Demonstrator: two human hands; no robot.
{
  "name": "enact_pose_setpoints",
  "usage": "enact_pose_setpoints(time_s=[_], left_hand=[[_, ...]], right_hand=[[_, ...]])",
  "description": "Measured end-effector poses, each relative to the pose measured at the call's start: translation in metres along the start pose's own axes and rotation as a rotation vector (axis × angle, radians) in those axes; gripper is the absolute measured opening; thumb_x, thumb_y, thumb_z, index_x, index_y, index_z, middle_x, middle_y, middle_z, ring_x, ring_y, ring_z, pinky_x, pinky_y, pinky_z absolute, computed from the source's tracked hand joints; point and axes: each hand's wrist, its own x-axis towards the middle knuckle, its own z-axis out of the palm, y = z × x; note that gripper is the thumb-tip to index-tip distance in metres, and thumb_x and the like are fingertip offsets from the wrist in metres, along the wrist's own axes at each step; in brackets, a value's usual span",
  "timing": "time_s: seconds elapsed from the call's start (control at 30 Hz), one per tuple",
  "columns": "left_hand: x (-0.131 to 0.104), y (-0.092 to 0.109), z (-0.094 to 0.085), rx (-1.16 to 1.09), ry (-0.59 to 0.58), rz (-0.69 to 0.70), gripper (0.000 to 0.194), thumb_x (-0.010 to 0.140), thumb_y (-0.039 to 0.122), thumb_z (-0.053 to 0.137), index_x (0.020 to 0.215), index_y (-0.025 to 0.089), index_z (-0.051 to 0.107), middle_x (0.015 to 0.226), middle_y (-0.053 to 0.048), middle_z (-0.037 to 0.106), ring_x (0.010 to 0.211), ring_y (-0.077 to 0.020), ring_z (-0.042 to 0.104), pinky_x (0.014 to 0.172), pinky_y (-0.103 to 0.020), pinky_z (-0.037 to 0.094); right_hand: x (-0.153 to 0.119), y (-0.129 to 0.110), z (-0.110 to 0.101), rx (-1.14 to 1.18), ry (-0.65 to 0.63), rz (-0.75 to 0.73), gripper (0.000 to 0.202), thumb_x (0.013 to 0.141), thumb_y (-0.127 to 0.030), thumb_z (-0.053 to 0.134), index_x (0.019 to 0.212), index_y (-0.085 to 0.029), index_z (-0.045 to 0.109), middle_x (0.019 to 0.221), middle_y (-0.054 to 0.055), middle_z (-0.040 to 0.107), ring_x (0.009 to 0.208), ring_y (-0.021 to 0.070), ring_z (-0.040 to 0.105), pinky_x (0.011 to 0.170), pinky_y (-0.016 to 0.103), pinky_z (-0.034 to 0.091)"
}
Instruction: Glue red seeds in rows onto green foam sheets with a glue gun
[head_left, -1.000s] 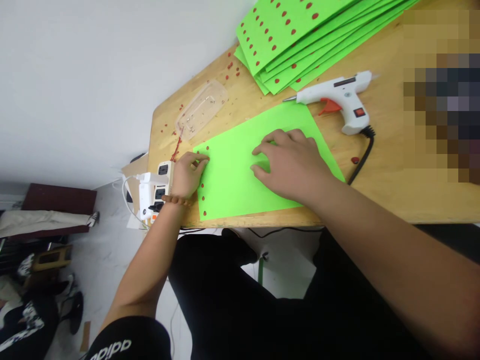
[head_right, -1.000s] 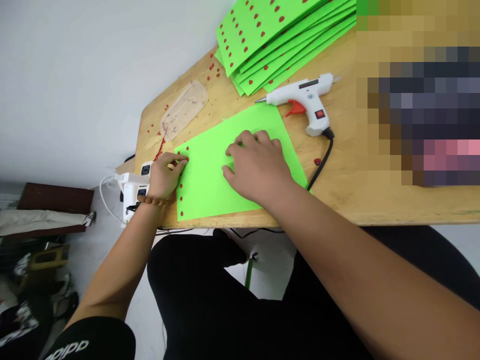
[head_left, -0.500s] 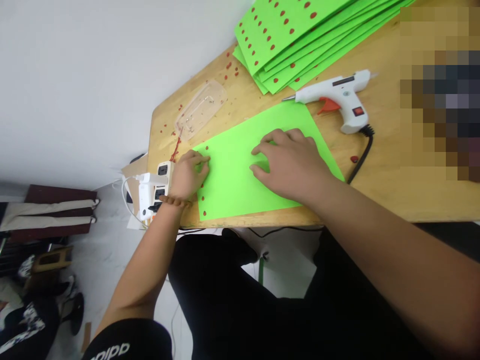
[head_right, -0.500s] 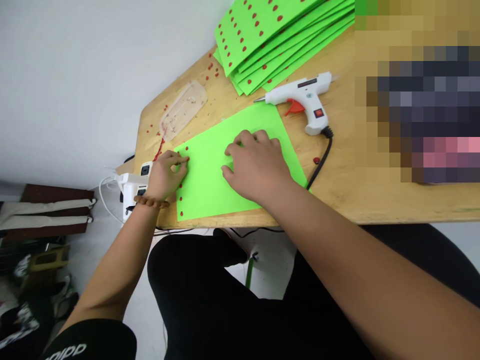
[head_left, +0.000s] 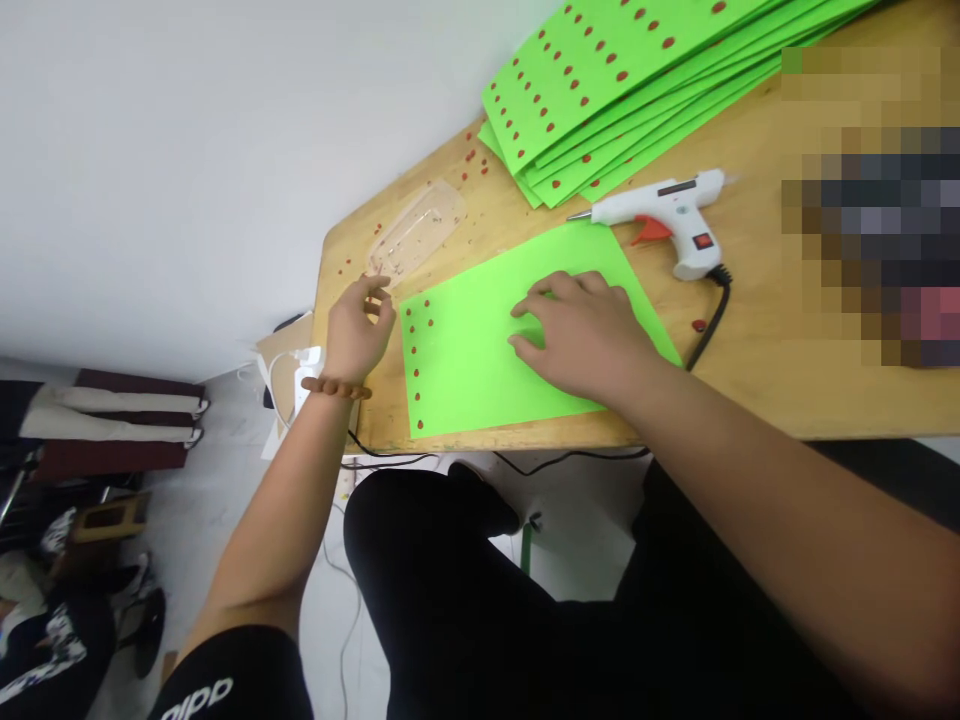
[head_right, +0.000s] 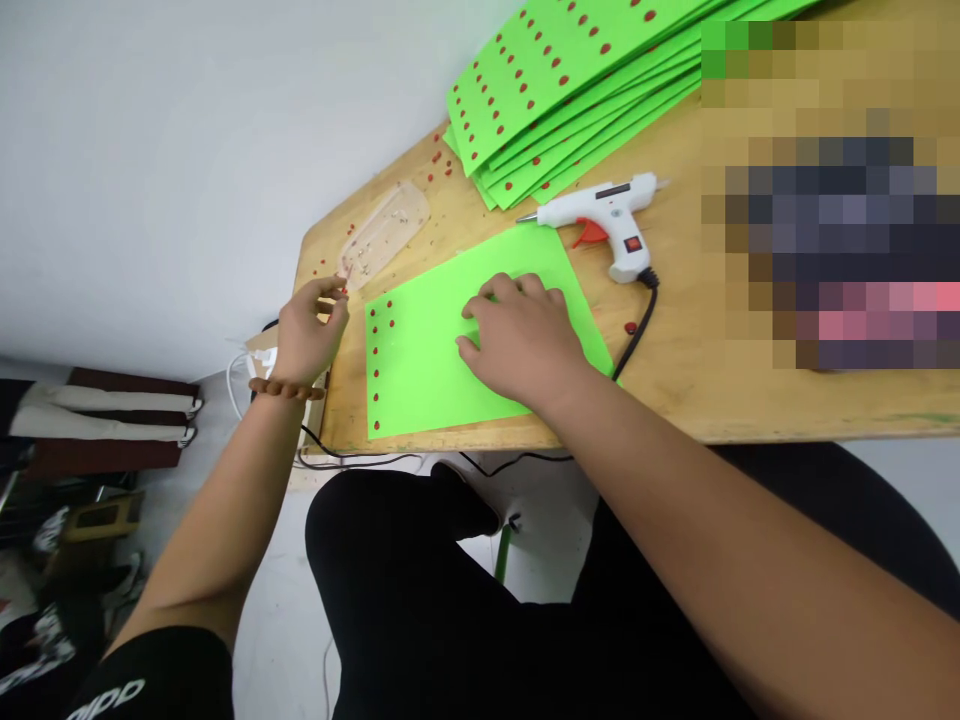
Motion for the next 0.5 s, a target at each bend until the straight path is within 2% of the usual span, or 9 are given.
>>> enact_pose_setpoints(time_s=[0.1, 0.2, 0.23, 0.3, 0.4, 0.43, 0.5], left_hand=[[-0.008, -0.003, 0.008, 0.082, -0.123, 0.134, 0.034, 0.098, 0.013, 0.064, 0.127, 0.022, 0.079, 0.118, -0.009, 0.078, 0.095, -0.022, 0.075, 0.091, -0.038, 0.061], [-0.015, -0.004, 0.017, 0.231, -0.294, 0.29, 0.035, 0.095, 0.01, 0.062, 0.12, 0.025, 0.082, 0.129, -0.009, 0.076, 0.11, -0.0272, 0.075, 0.093, -0.041, 0.06], [-0.015, -0.003, 0.017, 0.275, -0.306, 0.311, 0.033, 0.095, 0.011, 0.063, 0.117, 0.026, 0.082, 0.129, -0.01, 0.076, 0.112, -0.0288, 0.074, 0.092, -0.041, 0.06], [-0.013, -0.003, 0.015, 0.31, -0.201, 0.291, 0.028, 0.094, 0.011, 0.065, 0.115, 0.025, 0.077, 0.121, -0.01, 0.076, 0.108, -0.0291, 0.074, 0.088, -0.041, 0.06], [0.0, -0.003, 0.004, 0.246, 0.085, 0.201, 0.029, 0.094, 0.012, 0.068, 0.121, 0.023, 0.066, 0.115, -0.009, 0.074, 0.098, -0.0251, 0.074, 0.085, -0.039, 0.059], [0.005, -0.003, 0.0, 0.222, 0.139, 0.183, 0.026, 0.095, 0.014, 0.069, 0.119, 0.023, 0.064, 0.114, -0.009, 0.074, 0.097, -0.0239, 0.073, 0.085, -0.038, 0.059], [0.019, -0.006, -0.007, 0.201, 0.171, 0.166, 0.014, 0.099, 0.018, 0.071, 0.111, 0.023, 0.066, 0.11, -0.007, 0.075, 0.096, -0.0225, 0.074, 0.089, -0.038, 0.059]], right_hand=[[0.0, -0.001, -0.001, 0.006, -0.005, 0.006, 0.047, 0.104, -0.045, 0.054, 0.137, -0.022, 0.079, 0.152, 0.015, 0.067, 0.137, 0.0432, 0.055, 0.11, 0.062, 0.049], [0.0, -0.001, -0.001, 0.018, 0.001, 0.01, 0.046, 0.104, -0.043, 0.055, 0.136, -0.022, 0.08, 0.151, 0.015, 0.068, 0.137, 0.0433, 0.055, 0.109, 0.062, 0.049], [0.001, -0.002, -0.001, 0.02, 0.005, 0.01, 0.044, 0.104, -0.043, 0.055, 0.135, -0.022, 0.08, 0.151, 0.015, 0.068, 0.136, 0.0432, 0.055, 0.109, 0.062, 0.049], [0.001, -0.002, -0.002, 0.02, 0.01, 0.005, 0.043, 0.105, -0.041, 0.055, 0.133, -0.022, 0.08, 0.15, 0.015, 0.068, 0.135, 0.0429, 0.056, 0.108, 0.061, 0.05], [0.001, -0.002, -0.002, 0.018, 0.006, 0.003, 0.042, 0.105, -0.041, 0.056, 0.133, -0.022, 0.081, 0.15, 0.015, 0.068, 0.136, 0.0431, 0.056, 0.108, 0.061, 0.05], [0.002, -0.002, -0.002, 0.017, 0.003, 0.005, 0.042, 0.105, -0.041, 0.056, 0.134, -0.021, 0.08, 0.15, 0.015, 0.067, 0.136, 0.0433, 0.056, 0.108, 0.061, 0.05], [0.002, -0.002, -0.002, 0.015, -0.002, 0.008, 0.043, 0.105, -0.041, 0.056, 0.135, -0.021, 0.08, 0.15, 0.014, 0.067, 0.137, 0.0435, 0.056, 0.108, 0.061, 0.05]])
